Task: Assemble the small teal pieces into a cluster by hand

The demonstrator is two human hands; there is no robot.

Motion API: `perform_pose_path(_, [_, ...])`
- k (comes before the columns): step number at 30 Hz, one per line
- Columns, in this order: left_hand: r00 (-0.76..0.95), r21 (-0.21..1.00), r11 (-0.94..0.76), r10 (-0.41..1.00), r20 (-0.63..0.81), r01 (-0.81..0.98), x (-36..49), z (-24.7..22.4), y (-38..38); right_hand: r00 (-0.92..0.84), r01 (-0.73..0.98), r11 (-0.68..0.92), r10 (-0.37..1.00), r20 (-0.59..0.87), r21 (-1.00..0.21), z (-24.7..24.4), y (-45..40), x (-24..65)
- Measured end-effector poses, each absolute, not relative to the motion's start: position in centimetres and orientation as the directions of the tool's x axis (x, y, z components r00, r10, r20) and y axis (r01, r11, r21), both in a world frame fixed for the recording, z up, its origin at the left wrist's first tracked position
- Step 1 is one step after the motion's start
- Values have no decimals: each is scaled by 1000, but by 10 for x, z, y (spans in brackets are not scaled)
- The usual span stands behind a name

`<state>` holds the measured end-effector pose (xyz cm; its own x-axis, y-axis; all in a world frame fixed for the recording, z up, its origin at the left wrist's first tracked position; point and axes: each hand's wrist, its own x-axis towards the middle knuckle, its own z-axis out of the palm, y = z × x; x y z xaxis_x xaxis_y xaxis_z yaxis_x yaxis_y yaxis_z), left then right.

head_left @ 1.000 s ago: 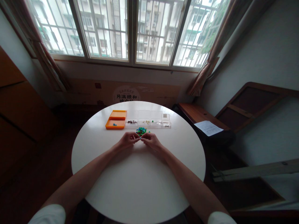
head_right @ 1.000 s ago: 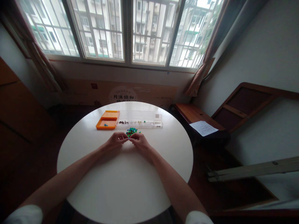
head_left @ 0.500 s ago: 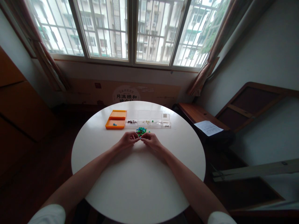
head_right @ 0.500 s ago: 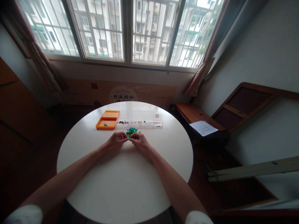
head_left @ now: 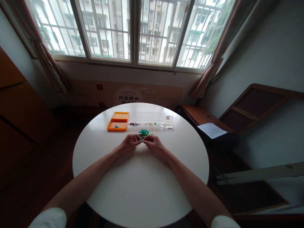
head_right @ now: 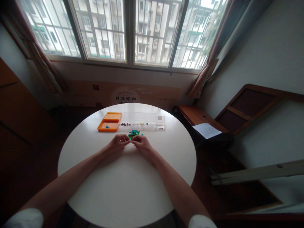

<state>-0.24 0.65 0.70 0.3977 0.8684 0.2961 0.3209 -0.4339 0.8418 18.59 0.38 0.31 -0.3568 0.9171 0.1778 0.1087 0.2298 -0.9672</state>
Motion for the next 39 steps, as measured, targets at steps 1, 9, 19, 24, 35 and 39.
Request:
perform_pose_path(1, [400, 843, -431, 869, 292, 321, -2, 7, 6, -357, 109, 230, 917, 178, -967, 3, 4, 186])
perform_pose_path(9, [398, 845, -428, 870, 291, 319, -2, 9, 5, -360, 116, 228, 917, 173, -967, 4, 4, 187])
perform_pose_path(19, [392, 841, -430, 872, 293, 329, -2, 8, 7, -361, 105, 231, 915, 179, -967, 0, 6, 187])
perform_pose_path(24, [393, 846, -418, 876, 279, 332, -2, 9, 5, -361, 99, 229, 915, 180, -968, 1, 5, 187])
perform_pose_path(35, [402, 837, -433, 869, 288, 334, -2, 10, 4, -369, 64, 199, 915, 162, -978, 0, 5, 186])
perform_pose_path(39, [400, 832, -435, 870, 289, 344, -1, 7, 6, -382, 38, 187, 911, 158, -982, 0, 5, 187])
